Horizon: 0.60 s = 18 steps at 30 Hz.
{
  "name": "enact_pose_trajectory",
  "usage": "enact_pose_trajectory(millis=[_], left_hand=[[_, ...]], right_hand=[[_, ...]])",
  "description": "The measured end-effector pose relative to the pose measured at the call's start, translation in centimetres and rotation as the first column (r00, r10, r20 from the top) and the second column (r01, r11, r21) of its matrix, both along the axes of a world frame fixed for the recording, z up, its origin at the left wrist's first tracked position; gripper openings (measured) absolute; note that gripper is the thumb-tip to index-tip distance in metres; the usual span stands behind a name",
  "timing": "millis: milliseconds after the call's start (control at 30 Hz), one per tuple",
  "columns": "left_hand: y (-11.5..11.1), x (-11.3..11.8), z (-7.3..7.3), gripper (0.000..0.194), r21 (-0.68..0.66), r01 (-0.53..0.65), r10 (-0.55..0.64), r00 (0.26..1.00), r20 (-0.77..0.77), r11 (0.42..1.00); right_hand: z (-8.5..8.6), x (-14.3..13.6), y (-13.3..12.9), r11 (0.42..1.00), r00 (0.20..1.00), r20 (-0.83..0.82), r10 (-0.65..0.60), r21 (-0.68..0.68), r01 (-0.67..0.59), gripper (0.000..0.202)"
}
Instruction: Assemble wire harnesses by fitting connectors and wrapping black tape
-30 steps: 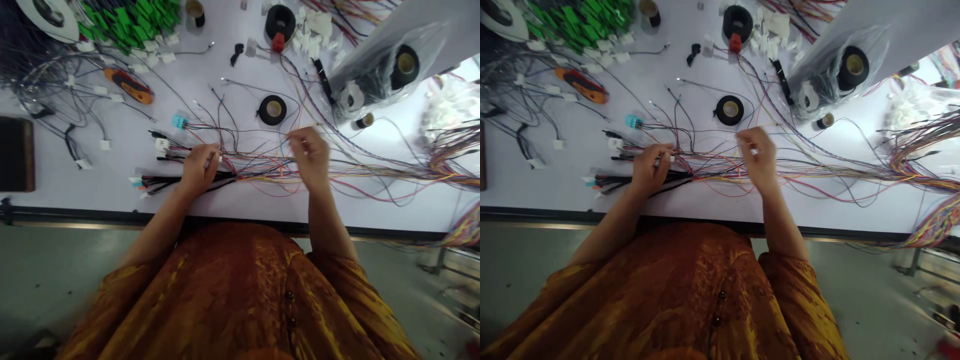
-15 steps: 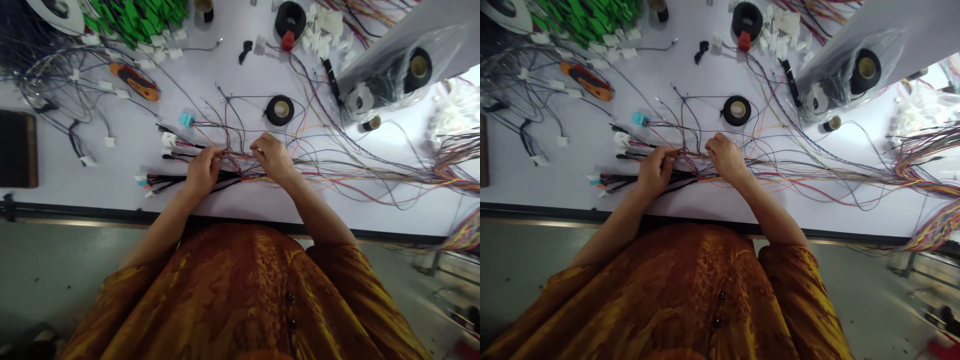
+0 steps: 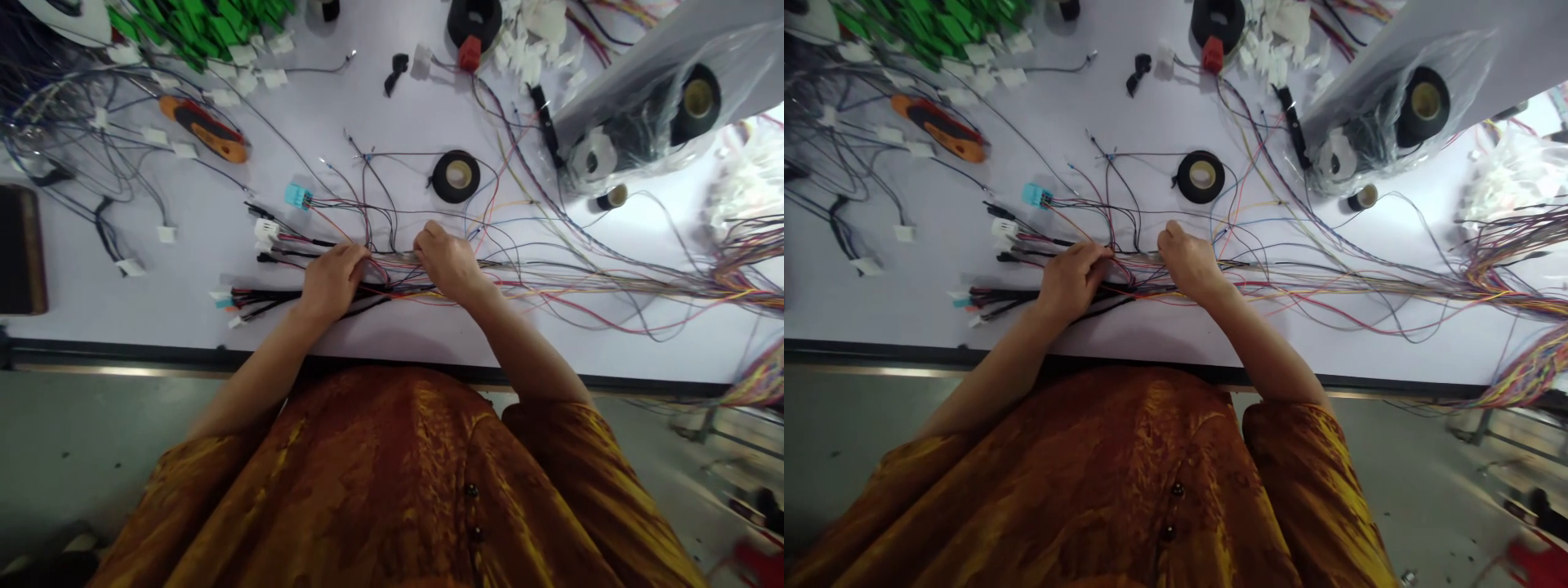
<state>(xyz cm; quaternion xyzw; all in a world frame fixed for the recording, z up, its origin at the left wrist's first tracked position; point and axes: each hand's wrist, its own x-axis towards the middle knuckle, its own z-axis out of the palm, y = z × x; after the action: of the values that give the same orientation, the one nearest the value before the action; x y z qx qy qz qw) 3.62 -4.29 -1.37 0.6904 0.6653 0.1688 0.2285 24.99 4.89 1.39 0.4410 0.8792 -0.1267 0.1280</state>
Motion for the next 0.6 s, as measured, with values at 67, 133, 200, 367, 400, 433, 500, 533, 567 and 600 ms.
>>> enact_pose_trajectory(millis=[67,133,200,367,400,433,500,533,567,600], left_hand=[[-0.1,-0.1,-0.1,0.027,0.011,0.0,-0.001,1.0,0.019,1.0],[-0.1,-0.2,-0.1,0.026,0.023,0.004,-0.005,0.999,0.047,1.0],[0.0,-0.2,-0.2,0.024,0.039,0.005,-0.008,0.998,0.069,0.999],[0.1,-0.2,-0.5,0.02,0.078,-0.005,-0.002,0.995,0.096,0.997],[0.1,-0.2,-0.5,0.02,0.08,-0.002,-0.006,0.995,0.099,0.997],[0.1,-0.3,-0.6,0.02,0.08,0.001,-0.009,0.995,0.102,0.997],[0.1,-0.3,-0.6,0.02,0.078,0.004,-0.012,0.994,0.107,0.997],[0.1,-0.4,-0.6,0.02,0.076,0.004,-0.012,0.994,0.109,0.997],[0.2,-0.4,-0.5,0.02,0.074,0.005,-0.013,0.994,0.11,0.997],[0.2,-0.4,-0.5,0.021,0.071,0.005,-0.013,0.994,0.112,0.997]], right_hand=[[0.0,0.2,-0.2,0.999,0.999,-0.022,-0.033,-0.019,0.033,0.027],[0.4,0.2,-0.5,0.997,0.993,-0.098,-0.06,-0.051,0.055,0.026],[1.0,-0.1,-0.8,0.997,0.977,-0.208,-0.053,-0.074,0.038,0.025],[1.6,-2.2,-0.9,0.989,0.963,-0.268,0.024,-0.137,-0.062,0.03],[1.6,-2.7,-0.8,0.987,0.967,-0.251,0.036,-0.144,-0.074,0.03],[1.5,-3.2,-0.7,0.986,0.972,-0.232,0.046,-0.145,-0.081,0.03],[1.4,-3.9,-0.5,0.987,0.978,-0.199,0.056,-0.134,-0.083,0.029],[1.4,-4.1,-0.5,0.989,0.981,-0.184,0.055,-0.128,-0.08,0.029],[1.4,-4.3,-0.6,0.989,0.984,-0.171,0.052,-0.125,-0.074,0.029],[1.4,-4.4,-0.6,0.99,0.986,-0.162,0.05,-0.123,-0.071,0.029]])
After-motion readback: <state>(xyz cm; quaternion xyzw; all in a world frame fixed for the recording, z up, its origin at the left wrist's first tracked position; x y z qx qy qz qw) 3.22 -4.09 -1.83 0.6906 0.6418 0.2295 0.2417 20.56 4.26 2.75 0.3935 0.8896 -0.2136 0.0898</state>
